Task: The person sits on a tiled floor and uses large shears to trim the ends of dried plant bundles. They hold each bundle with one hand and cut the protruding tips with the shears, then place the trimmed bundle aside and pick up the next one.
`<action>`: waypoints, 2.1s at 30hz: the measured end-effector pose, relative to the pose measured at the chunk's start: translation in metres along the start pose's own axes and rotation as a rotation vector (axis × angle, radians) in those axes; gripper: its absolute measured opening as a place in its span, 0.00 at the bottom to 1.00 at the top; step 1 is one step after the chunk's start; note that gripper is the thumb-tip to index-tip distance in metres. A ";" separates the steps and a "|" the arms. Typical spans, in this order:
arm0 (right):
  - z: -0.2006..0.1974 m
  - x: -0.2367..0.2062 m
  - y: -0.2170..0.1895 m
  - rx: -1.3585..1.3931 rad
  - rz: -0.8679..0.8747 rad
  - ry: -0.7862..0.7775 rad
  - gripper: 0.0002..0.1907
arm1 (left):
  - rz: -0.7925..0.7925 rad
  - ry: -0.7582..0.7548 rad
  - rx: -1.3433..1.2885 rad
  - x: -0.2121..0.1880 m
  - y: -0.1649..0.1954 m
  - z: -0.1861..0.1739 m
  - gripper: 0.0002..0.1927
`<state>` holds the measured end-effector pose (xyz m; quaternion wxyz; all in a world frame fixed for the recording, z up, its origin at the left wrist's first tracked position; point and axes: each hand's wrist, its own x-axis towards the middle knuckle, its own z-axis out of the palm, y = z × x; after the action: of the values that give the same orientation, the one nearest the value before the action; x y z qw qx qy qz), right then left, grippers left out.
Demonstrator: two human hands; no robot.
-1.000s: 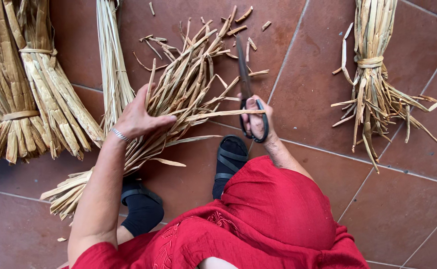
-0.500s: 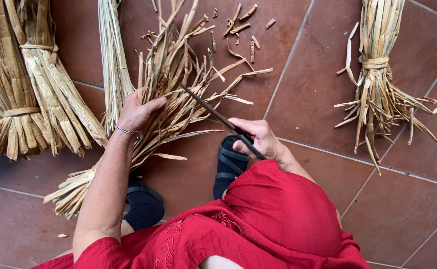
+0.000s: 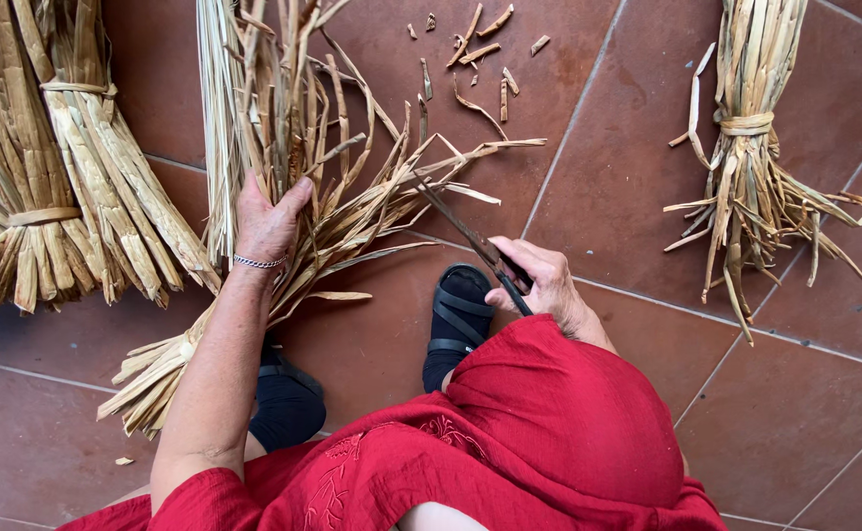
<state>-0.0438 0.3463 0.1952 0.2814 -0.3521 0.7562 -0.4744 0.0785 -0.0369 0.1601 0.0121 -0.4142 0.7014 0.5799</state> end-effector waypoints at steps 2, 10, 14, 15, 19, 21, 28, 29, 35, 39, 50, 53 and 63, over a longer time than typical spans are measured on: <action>0.001 -0.005 -0.002 -0.006 0.101 0.000 0.40 | 0.003 0.002 -0.055 -0.001 -0.002 -0.002 0.32; 0.016 0.001 0.001 -0.230 0.155 0.104 0.36 | -0.066 0.009 -0.259 -0.008 -0.002 -0.002 0.32; 0.028 0.012 0.009 -0.206 0.118 0.191 0.35 | -0.073 0.017 -0.354 -0.015 -0.003 -0.003 0.31; 0.032 0.014 0.012 -0.189 0.098 0.231 0.35 | -0.050 0.009 -0.375 -0.017 -0.004 -0.003 0.31; 0.040 0.015 0.026 -0.178 0.096 0.244 0.32 | -0.024 0.008 -0.396 -0.020 -0.010 -0.002 0.28; 0.043 0.015 0.034 -0.170 0.131 0.228 0.29 | -0.060 0.004 -0.465 -0.018 -0.013 0.001 0.26; 0.029 0.015 0.031 0.104 0.089 0.276 0.33 | -0.131 0.037 -0.576 -0.012 -0.019 0.008 0.22; 0.024 0.016 0.027 0.109 0.042 0.242 0.35 | -0.127 0.026 -0.606 -0.011 -0.019 0.008 0.21; 0.032 0.043 0.018 0.080 -0.090 0.048 0.36 | -0.150 0.016 -0.711 -0.012 -0.025 0.011 0.21; 0.035 0.057 0.034 0.171 0.185 -0.135 0.42 | -0.141 -0.028 -0.750 -0.016 -0.034 0.012 0.19; 0.025 0.068 0.048 0.472 0.085 -0.286 0.54 | -0.259 -0.052 -0.715 -0.012 -0.046 0.005 0.09; 0.027 0.068 0.046 0.462 0.041 -0.274 0.53 | -0.263 -0.059 -0.617 -0.014 -0.033 0.006 0.11; 0.034 0.051 0.031 0.580 -0.073 -0.032 0.43 | -0.208 -0.051 -0.613 -0.008 -0.023 0.005 0.14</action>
<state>-0.0566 0.2974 0.1493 0.3653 -0.2913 0.5712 -0.6749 0.0949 -0.0276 0.1443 -0.0367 -0.4534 0.4474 0.7700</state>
